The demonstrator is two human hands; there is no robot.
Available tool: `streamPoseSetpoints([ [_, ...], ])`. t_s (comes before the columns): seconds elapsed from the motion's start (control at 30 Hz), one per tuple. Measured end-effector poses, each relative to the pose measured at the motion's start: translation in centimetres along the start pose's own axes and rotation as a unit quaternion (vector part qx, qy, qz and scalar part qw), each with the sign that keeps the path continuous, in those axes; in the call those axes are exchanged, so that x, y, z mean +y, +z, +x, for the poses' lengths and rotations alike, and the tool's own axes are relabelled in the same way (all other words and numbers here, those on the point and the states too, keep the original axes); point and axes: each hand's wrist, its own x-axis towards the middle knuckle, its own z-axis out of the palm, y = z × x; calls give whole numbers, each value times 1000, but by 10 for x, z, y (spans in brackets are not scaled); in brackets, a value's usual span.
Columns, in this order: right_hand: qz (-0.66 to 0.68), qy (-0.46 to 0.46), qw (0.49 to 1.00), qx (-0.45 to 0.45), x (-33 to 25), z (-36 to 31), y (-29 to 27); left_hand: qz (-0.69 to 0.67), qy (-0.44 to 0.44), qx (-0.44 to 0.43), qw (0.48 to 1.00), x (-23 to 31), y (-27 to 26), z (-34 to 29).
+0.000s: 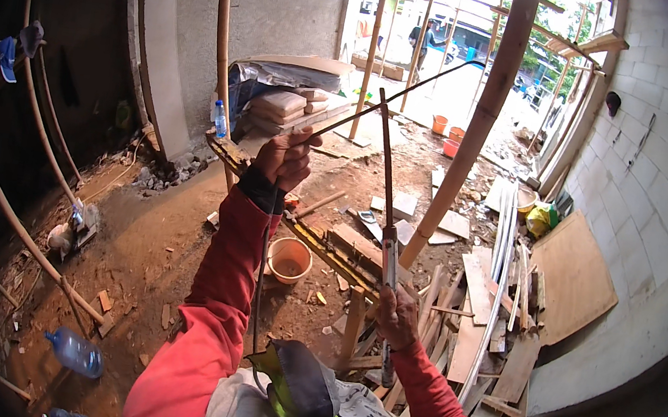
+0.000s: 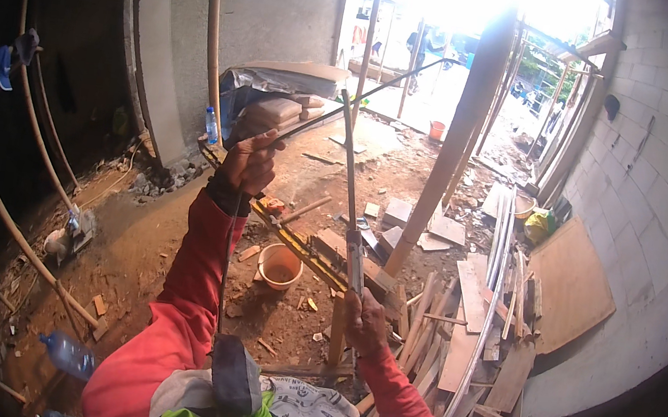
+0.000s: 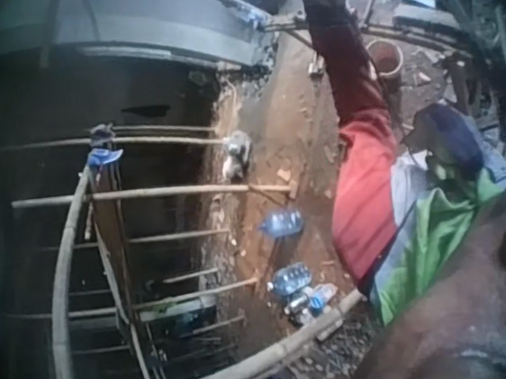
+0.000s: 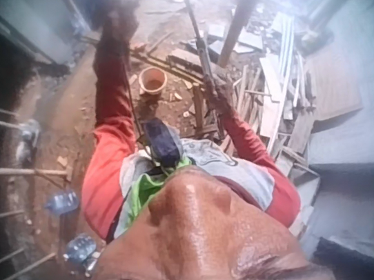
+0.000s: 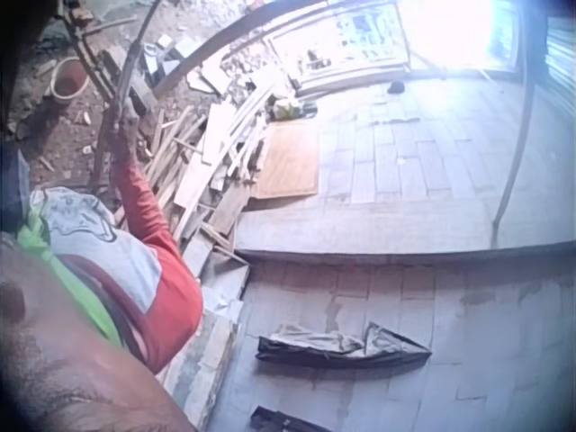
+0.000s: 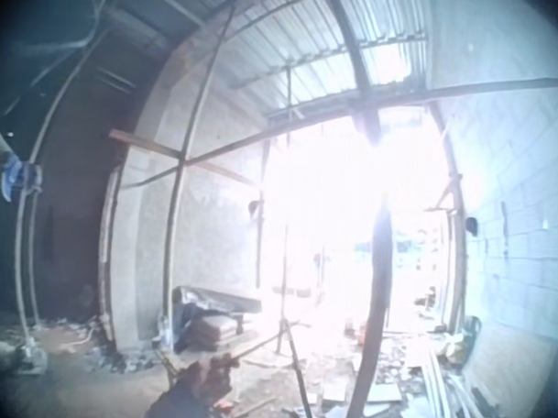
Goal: The person repeatedly bends thin metal rods using a long metal bar as a lever against a wooden support. The person holds the rod with one hand and applies force with the bar in the other hand to create bends, then repositions the rod for the next bend.
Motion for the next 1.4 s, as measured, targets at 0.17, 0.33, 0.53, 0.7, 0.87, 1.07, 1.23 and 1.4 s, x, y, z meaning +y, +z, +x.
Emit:
streamPoseSetpoints([
  [0.17, 28, -1, 999, 34, -2, 4, 33, 84, 82, 94, 989, 2, 40, -1],
  [0.33, 28, -18, 998, 57, -14, -1, 67, 93, 123, 161, 975, 2, 59, -5],
  [0.53, 79, 11, 996, 35, -8, -1, 84, 105, 117, 171, 973, -3, 49, -12],
  [0.7, -27, -138, 990, 23, 28, 11, 20, 310, 127, 174, 926, 6, -9, -24],
  [0.87, -134, -128, 969, 162, 24, 1, -23, 512, 106, 139, 841, -13, -66, -39],
  [1.07, -219, -149, 944, 197, 7, 8, -45, 558, 34, 69, 826, -56, -88, -58],
  [1.23, -90, -120, 981, 124, 30, -20, -49, 593, 31, 30, 804, -130, -41, -74],
  [1.4, 52, 189, 980, 18, 36, -86, -47, 723, -41, 19, 690, -243, -73, -126],
])
